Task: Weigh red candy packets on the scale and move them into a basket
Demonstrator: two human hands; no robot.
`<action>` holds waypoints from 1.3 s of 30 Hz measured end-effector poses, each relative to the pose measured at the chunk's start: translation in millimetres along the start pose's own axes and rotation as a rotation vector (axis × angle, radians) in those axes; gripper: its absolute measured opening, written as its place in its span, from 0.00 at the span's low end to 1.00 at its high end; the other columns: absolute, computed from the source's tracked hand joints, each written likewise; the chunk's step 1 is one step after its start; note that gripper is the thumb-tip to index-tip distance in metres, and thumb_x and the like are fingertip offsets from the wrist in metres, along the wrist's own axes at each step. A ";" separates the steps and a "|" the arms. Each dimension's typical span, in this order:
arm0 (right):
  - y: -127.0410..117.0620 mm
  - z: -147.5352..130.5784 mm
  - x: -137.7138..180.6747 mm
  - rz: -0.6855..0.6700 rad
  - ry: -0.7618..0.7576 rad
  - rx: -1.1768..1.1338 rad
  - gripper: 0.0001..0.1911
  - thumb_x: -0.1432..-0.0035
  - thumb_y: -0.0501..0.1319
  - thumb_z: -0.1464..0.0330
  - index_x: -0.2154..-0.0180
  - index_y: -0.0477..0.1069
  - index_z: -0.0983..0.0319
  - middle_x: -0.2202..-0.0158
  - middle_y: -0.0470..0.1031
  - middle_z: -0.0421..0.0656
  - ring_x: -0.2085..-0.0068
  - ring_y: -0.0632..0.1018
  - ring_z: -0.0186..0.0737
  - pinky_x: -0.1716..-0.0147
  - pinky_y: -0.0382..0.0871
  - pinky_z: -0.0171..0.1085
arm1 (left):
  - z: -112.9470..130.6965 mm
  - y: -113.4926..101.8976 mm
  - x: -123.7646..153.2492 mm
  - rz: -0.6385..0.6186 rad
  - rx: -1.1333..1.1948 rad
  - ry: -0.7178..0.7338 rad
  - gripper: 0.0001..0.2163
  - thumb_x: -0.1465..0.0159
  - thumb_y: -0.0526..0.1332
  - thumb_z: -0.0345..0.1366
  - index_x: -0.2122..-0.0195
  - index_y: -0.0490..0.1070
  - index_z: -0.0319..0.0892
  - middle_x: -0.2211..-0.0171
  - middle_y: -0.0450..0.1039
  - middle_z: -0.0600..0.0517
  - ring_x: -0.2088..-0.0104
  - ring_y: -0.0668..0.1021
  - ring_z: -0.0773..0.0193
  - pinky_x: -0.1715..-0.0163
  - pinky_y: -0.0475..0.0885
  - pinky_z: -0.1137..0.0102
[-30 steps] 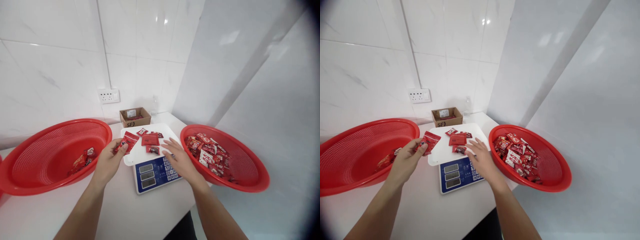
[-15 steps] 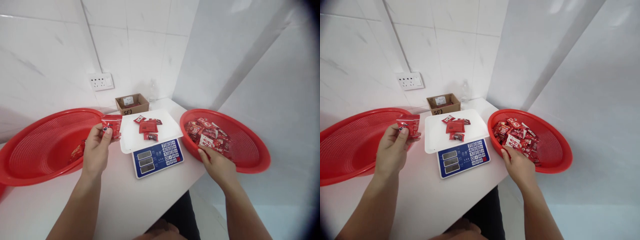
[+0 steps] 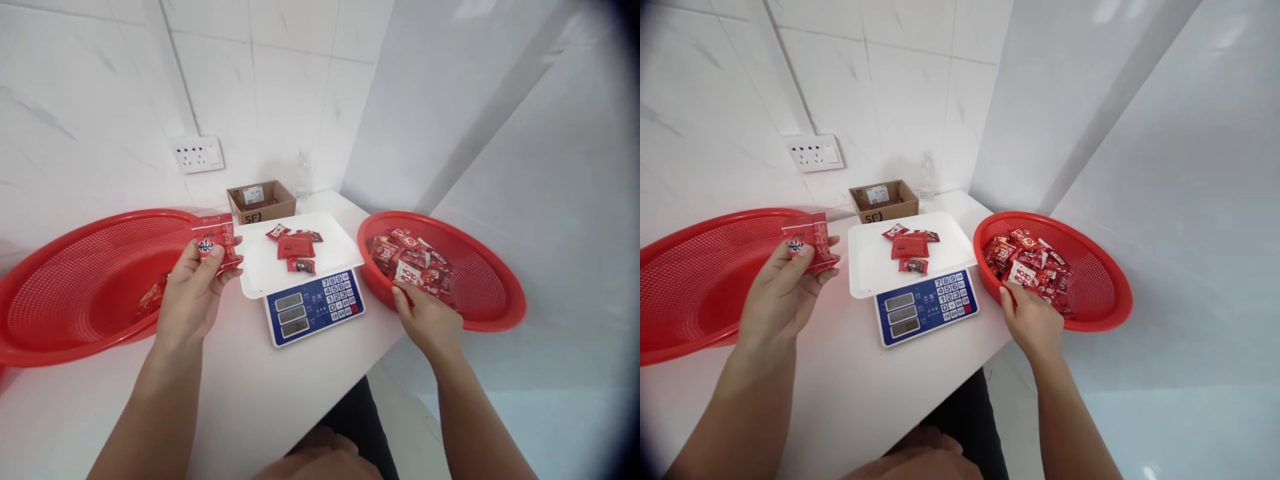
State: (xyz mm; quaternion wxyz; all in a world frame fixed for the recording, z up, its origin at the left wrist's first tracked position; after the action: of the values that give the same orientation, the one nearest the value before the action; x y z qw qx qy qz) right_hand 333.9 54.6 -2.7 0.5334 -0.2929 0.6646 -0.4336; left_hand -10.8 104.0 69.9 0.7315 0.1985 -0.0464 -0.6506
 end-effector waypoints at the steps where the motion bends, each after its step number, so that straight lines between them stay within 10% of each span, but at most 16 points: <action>1: 0.2 -0.3 0.4 0.007 0.000 0.005 0.18 0.39 0.50 0.59 0.57 0.74 0.58 0.69 0.78 0.45 0.72 0.74 0.39 0.78 0.51 0.34 | 1.3 0.1 1.0 -0.004 0.002 0.000 0.08 0.44 0.64 0.39 0.64 0.72 0.44 0.61 0.75 0.51 0.70 0.76 0.70 0.74 0.74 0.77; 39: -1.3 -5.3 1.1 0.093 -0.005 0.048 0.16 0.39 0.52 0.60 0.58 0.75 0.56 0.70 0.79 0.43 0.72 0.76 0.39 0.76 0.56 0.33 | 5.9 -3.9 2.2 -0.005 0.000 0.043 0.12 0.47 0.66 0.39 0.62 0.69 0.46 0.67 0.73 0.56 0.72 0.75 0.71 0.73 0.71 0.76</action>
State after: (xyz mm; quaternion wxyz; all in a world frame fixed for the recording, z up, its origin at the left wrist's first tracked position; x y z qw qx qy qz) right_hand 328.4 54.5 -1.7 0.5615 -0.2501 0.6656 -0.4233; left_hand -16.0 100.2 73.5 0.7308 0.2126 -0.0303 -0.6479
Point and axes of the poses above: each hand's wrist, its own x-axis away from the middle knuckle, its own y-axis out of the palm, z = x × y, the point moved 4 cm from there along -x, towards the middle knuckle
